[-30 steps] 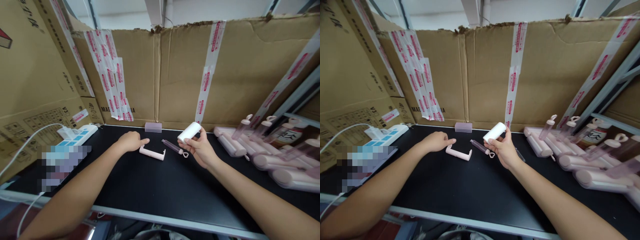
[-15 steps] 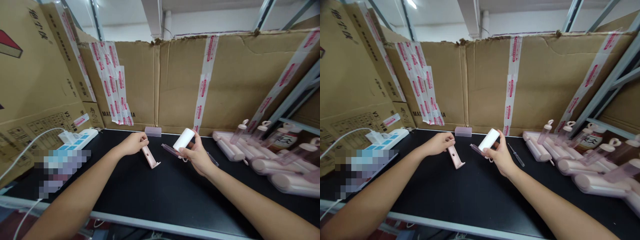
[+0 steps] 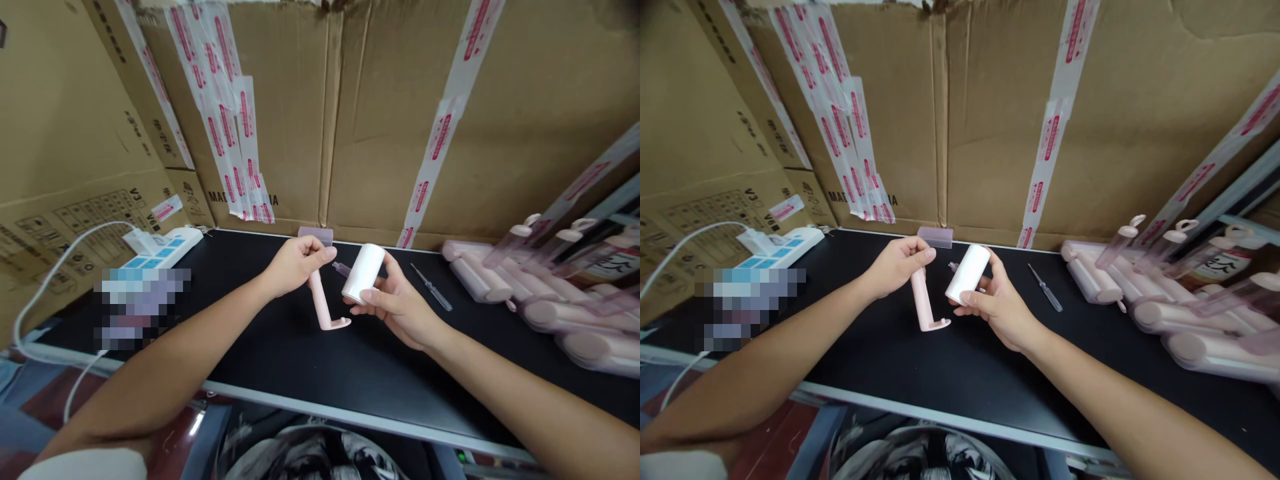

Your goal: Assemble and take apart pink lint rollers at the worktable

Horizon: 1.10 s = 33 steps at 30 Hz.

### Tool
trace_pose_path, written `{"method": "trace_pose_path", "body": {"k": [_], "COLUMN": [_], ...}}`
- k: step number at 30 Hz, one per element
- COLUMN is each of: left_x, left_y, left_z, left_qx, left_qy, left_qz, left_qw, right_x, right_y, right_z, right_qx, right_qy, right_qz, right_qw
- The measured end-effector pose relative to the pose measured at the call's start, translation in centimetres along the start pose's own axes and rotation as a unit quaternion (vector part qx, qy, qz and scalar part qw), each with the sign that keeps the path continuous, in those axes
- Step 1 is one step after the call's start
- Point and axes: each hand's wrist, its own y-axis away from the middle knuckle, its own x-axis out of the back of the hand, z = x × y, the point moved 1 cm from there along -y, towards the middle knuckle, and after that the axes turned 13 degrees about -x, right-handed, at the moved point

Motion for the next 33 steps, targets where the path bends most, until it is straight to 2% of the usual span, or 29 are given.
{"method": "trace_pose_path", "body": {"k": [6, 10, 14, 20, 23, 26, 29, 31, 33], "left_x": [-0.7, -1.1, -1.6, -2.1, -2.3, -2.5, -2.7, -2.9, -3.0], "left_y": [0.1, 0.2, 0.3, 0.6, 0.8, 0.9, 1.1, 1.3, 1.6], "left_z": [-0.4, -0.8, -1.0, -0.7, -0.5, -0.1, 0.8, 1.5, 2.2], "left_qx": [-0.015, -0.002, -0.003, -0.014, 0.004, 0.048, 0.058, 0.061, 0.073], "left_qy": [0.008, 0.028, 0.021, 0.003, 0.046, 0.150, 0.215, 0.225, 0.228], "left_qz": [0.015, 0.026, 0.035, 0.020, 0.002, -0.015, -0.007, -0.002, -0.004], "left_qw": [1.000, 0.999, 0.999, 1.000, 0.999, 0.987, 0.975, 0.972, 0.971], "right_x": [-0.2, -0.4, -0.6, -0.2, 0.0, 0.3, 0.8, 1.2, 1.5], "right_y": [0.1, 0.3, 0.5, 0.5, 0.4, 0.4, 0.4, 0.4, 0.4], "right_z": [0.3, 0.5, 0.8, 1.3, 1.5, 1.8, 2.2, 2.3, 2.2], "right_qx": [-0.021, -0.029, -0.030, -0.047, -0.045, -0.012, 0.037, 0.084, 0.138], "right_qy": [-0.013, -0.027, -0.021, 0.007, 0.034, 0.091, 0.182, 0.272, 0.380], "right_qz": [-0.012, -0.014, -0.043, -0.079, -0.088, -0.084, -0.065, -0.059, -0.060], "right_qw": [1.000, 0.999, 0.998, 0.996, 0.995, 0.992, 0.981, 0.957, 0.913]}}
